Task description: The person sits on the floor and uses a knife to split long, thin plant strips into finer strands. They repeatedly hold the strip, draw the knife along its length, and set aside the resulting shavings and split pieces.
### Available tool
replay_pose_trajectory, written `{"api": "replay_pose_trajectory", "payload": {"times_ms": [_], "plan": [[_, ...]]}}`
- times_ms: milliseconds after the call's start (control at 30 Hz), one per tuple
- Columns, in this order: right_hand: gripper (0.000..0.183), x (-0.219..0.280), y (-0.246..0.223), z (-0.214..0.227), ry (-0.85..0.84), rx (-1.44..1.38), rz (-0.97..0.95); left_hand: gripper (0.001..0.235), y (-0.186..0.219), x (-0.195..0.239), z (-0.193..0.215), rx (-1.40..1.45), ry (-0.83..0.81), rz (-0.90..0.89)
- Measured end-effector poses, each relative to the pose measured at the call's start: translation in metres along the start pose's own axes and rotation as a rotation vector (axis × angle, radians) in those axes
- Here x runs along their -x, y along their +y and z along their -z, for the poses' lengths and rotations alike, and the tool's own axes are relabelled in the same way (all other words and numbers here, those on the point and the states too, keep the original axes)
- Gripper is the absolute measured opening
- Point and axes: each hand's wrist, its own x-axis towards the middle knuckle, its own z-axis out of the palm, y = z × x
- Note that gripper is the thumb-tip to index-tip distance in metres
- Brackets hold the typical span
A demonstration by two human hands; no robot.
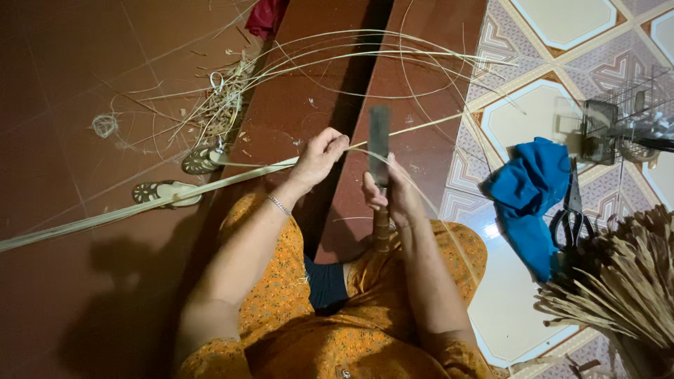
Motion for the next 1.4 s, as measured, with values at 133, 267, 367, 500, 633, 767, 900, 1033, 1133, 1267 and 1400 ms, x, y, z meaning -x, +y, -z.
{"api": "replay_pose_trajectory", "payload": {"times_ms": [133,267,367,500,633,767,900,1033,1133,1267,1400], "plan": [[0.048,-0.001,0.002,-0.001,0.045,0.075,0.026,0.025,0.001,0.004,-0.003,-0.057,-0.017,-0.069],[0.032,0.003,-0.002,0.000,-0.035,-0.001,0.069,0.025,0.007,0.008,-0.005,-0.093,-0.007,-0.113],[0.037,0.006,-0.002,0.004,-0.092,0.014,0.075,0.025,0.015,0.014,-0.010,-0.040,-0.034,-0.117],[0.049,0.003,-0.004,0.009,-0.046,0.146,0.067,0.020,0.028,0.021,-0.005,0.030,-0.150,-0.169],[0.055,0.005,-0.006,0.011,-0.052,0.026,0.080,0.013,0.037,0.024,0.003,-0.002,-0.167,-0.086],[0.051,0.007,-0.005,0.007,-0.088,0.036,0.049,0.009,0.037,0.024,0.003,-0.041,-0.114,-0.039],[0.050,0.007,0.000,0.006,-0.075,0.080,0.003,0.010,0.030,0.025,0.000,0.097,-0.144,0.020],[0.046,0.005,0.007,0.007,-0.066,0.036,0.001,0.011,0.022,0.024,0.001,0.105,-0.144,-0.003],[0.044,0.004,0.009,0.008,-0.060,0.018,0.003,0.011,0.017,0.023,0.001,0.100,-0.130,-0.012],[0.048,0.002,0.009,0.007,-0.044,-0.059,-0.042,0.010,0.016,0.020,0.000,0.115,-0.115,-0.017],[0.052,0.005,0.005,0.003,-0.055,-0.184,-0.052,0.010,0.026,0.021,0.004,-0.015,-0.127,-0.006]]}}
